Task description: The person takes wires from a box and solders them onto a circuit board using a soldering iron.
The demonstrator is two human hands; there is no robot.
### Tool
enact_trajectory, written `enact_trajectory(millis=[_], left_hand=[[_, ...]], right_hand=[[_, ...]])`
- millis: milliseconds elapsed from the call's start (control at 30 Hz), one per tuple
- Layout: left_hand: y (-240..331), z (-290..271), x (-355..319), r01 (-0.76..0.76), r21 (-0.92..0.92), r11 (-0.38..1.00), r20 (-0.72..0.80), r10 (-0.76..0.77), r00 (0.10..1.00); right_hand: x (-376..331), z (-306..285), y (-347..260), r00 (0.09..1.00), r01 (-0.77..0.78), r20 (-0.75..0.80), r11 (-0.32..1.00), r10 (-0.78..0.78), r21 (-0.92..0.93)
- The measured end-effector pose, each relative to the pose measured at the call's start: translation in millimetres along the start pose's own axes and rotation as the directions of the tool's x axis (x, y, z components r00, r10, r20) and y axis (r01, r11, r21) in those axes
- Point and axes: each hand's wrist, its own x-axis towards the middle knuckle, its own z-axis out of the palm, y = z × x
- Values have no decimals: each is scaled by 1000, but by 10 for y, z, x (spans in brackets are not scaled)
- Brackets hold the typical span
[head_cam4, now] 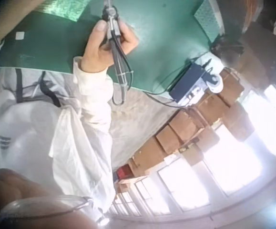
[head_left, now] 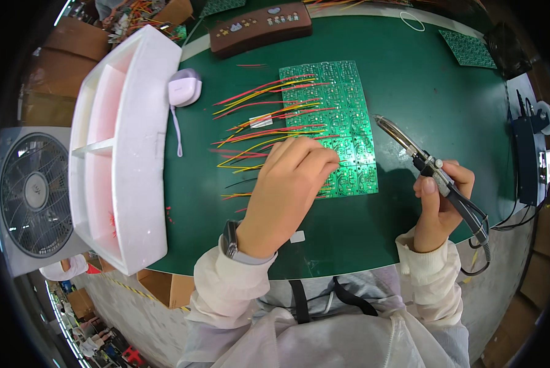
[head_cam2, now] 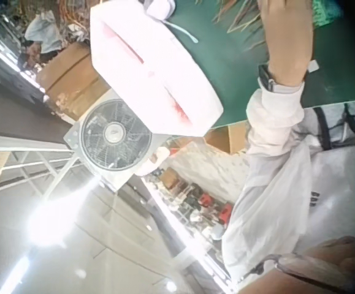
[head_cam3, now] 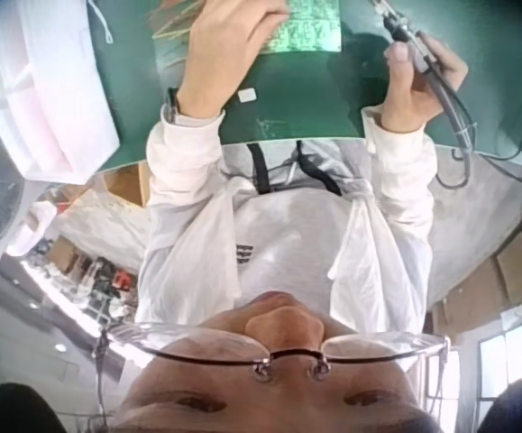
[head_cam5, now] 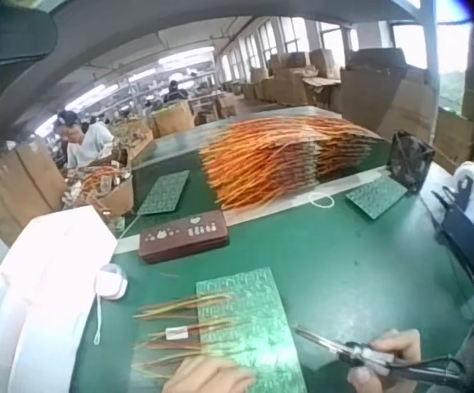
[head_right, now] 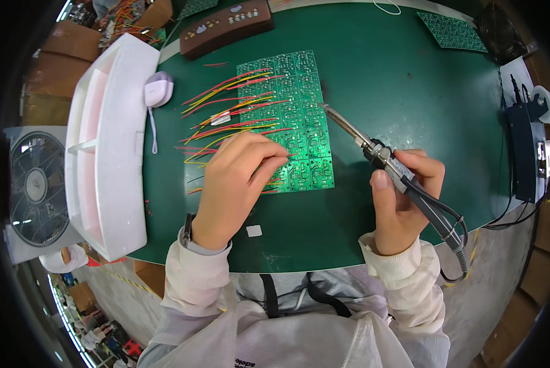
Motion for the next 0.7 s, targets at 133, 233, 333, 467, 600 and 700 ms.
enact_trajectory(millis=[133, 233, 333, 467, 600, 700], left_hand=[[-6, -13, 2, -37, 46, 998, -12, 38, 999], [-43, 22, 0, -35, 19, 999, -22, 35, 999], [-52, 32, 11, -45, -6, 999, -45, 45, 998], [-80, 63, 17, -96, 43, 994, -76, 99, 992], [-116, 94, 30, -157, 79, 985, -78, 163, 984], [-119, 110, 19, -172, 96, 980, -74, 179, 981]], right_hand=[[0, 21, -3, 999, 25, 46, 998, -22, -54], [-1, 8, -2, 996, 64, 59, 995, -59, -79], [-9, 12, -23, 996, 71, 55, 996, -68, -61], [-36, -4, -61, 1000, 22, 5, 999, -22, -49], [6, -110, -30, 985, 159, 89, 972, -146, -175], [21, -184, -19, 972, 204, 157, 955, -172, -215]])
